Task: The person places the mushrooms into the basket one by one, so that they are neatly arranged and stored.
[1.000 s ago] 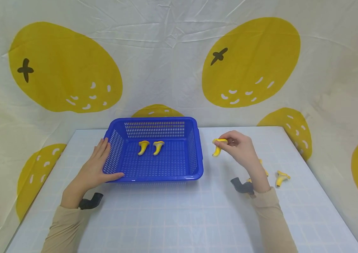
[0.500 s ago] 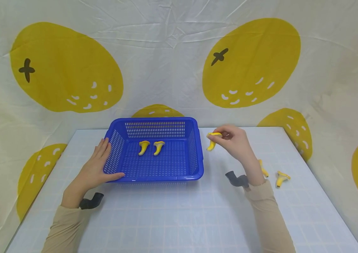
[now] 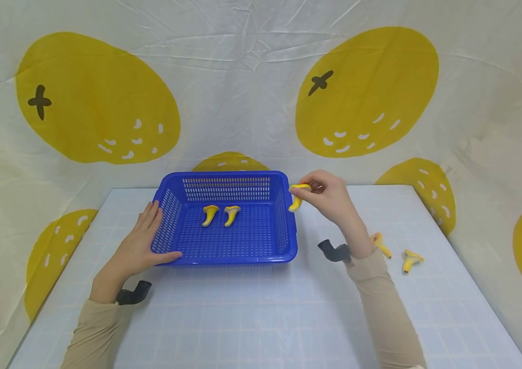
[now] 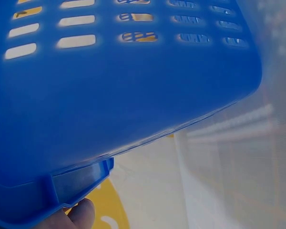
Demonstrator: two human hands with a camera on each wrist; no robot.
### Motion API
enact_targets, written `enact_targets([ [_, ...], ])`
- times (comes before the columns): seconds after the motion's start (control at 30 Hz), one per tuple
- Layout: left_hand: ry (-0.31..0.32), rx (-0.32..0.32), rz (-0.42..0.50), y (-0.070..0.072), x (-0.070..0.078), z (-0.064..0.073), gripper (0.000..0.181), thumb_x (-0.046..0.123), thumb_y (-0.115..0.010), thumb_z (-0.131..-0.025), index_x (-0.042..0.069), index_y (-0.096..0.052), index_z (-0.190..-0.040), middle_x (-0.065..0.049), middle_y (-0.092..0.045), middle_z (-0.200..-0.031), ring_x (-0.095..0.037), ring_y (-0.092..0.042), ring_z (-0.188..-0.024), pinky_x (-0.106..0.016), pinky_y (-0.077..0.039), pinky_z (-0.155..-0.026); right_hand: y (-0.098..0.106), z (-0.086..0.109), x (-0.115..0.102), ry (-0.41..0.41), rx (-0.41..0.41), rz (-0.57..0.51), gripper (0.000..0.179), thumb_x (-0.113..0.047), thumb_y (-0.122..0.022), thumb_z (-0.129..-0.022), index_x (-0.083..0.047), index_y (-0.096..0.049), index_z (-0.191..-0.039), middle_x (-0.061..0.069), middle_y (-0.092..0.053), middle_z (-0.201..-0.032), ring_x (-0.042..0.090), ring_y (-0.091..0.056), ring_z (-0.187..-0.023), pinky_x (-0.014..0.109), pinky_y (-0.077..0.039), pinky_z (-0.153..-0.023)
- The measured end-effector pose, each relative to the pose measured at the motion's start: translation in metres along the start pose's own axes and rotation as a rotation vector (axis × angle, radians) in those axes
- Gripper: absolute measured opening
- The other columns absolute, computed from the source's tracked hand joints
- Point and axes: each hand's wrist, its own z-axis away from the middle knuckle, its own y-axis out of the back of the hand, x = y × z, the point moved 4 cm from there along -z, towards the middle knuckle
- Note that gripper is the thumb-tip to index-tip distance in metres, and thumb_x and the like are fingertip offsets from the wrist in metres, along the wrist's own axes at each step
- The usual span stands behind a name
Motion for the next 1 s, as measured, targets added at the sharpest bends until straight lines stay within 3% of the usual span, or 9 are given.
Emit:
enact_targets([
  [0.4,-0.002,0.006,-0.003,0.001,0.000,0.000,0.133,0.073,-0.072,-0.072,-0.005,-0.004,-0.156,-0.017,0.010,-0.165,-0.035,0.009,-0.151,-0.056,-0.008,-0.120,-0.013,-0.020,-0.023,-0.003,-0.028,0.020,0.029,-0.035,-0.079,-0.086,-0.008,-0.073,-0.093,0.007,-0.065,-0.092,0.023,-0.058,-0.077,0.030,-0.046,-0.059],
  [1.0,0.001,-0.001,-0.008,0.000,-0.001,0.000,0.134,0.073,-0.072,-0.071,-0.005,-0.004,-0.156,-0.017,0.010,-0.165,-0.033,0.012,-0.151,-0.057,-0.009,-0.119,-0.048,-0.054,-0.054,0.019,-0.149,0.071,0.021,-0.029,-0.077,-0.086,-0.008,-0.073,-0.089,0.006,-0.068,-0.088,0.023,-0.061,-0.073,0.034,-0.048,-0.061],
])
